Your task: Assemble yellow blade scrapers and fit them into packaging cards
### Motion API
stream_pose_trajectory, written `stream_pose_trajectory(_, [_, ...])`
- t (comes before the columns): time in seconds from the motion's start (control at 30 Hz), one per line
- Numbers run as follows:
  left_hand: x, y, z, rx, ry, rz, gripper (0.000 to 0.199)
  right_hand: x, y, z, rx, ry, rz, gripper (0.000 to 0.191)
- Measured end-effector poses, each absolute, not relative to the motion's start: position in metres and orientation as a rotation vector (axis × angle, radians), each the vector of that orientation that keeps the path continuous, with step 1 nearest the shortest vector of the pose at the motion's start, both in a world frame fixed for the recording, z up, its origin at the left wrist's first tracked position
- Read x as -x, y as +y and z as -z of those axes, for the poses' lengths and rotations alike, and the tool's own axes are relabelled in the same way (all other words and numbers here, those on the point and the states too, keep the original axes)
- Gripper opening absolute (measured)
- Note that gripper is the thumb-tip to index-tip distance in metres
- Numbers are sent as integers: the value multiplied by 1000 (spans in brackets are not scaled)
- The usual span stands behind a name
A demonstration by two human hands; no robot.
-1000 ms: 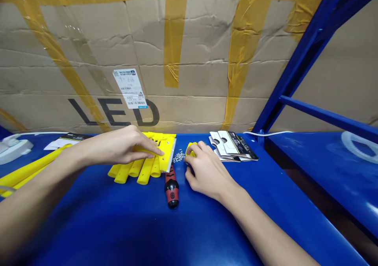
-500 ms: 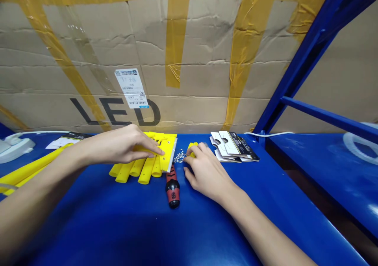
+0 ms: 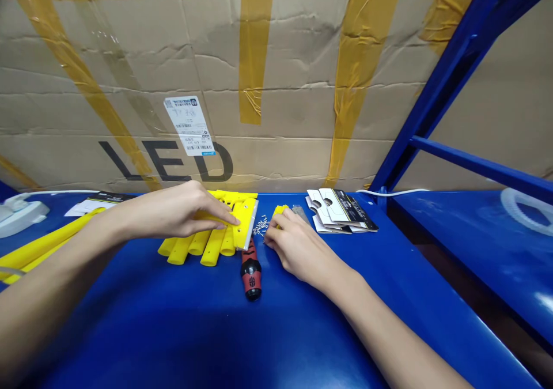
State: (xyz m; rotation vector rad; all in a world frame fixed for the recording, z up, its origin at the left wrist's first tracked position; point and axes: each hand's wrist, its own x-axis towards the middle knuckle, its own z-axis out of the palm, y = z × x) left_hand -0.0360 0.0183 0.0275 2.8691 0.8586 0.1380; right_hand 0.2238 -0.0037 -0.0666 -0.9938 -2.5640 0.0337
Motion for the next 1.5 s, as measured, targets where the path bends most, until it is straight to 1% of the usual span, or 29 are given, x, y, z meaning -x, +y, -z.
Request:
stream_pose_trajectory(0.1, [35, 18, -27, -2868, 871, -123, 25, -227, -3, 65, 999, -2563, -1, 12])
stream_pose_trajectory(0.27, [35, 19, -24, -2867, 863, -131, 27, -228, -3, 64, 983, -2613, 82, 20])
stream_pose_trajectory(0.37, [35, 20, -22, -2865, 866, -113, 27, -227, -4, 62, 929, -2580, 61, 18])
stream_pose_trajectory(0.47, [34, 20, -21, -2857, 858, -122, 28, -222, -9, 60, 804, -2405, 68, 16])
stream_pose_trajectory(0.57, [31, 18, -20, -2850, 828, -161, 30, -214, -16, 58, 724, -2280, 176, 16])
stream_pose_trajectory(0.7, [28, 16, -19, -2841, 763, -191, 30, -206, -22, 58, 724, -2323, 378, 21])
stream_pose_trajectory(0.8, [27, 15, -20, -2826, 765, -184, 30, -205, -22, 59, 744, -2352, 462, 24])
stream_pose_trajectory(0.97, [30, 15, -22, -2785, 831, -202, 29, -207, -22, 62, 668, -2370, 428, 23])
stream_pose_trajectory(1.1, [31, 16, -24, -2791, 835, -216, 30, -208, -23, 61, 633, -2367, 395, 27])
stream_pose_trajectory(1.17, [32, 16, -25, -2788, 841, -223, 28, -207, -24, 60, 653, -2352, 314, 28])
stream_pose_trajectory(1.3, [34, 18, -23, -2789, 838, -255, 26, -205, -24, 58, 683, -2197, 29, 26])
stream_pose_trajectory(1.4, [35, 19, -22, -2830, 829, -260, 27, -205, -21, 57, 810, -1981, -142, 20])
stream_pose_trajectory(1.47, [34, 19, -22, -2860, 802, -270, 26, -205, -18, 57, 984, -1774, -380, 14])
stream_pose_trajectory(1.5, [34, 19, -22, -2868, 779, -287, 25, -205, -16, 57, 1057, -1669, -557, 17])
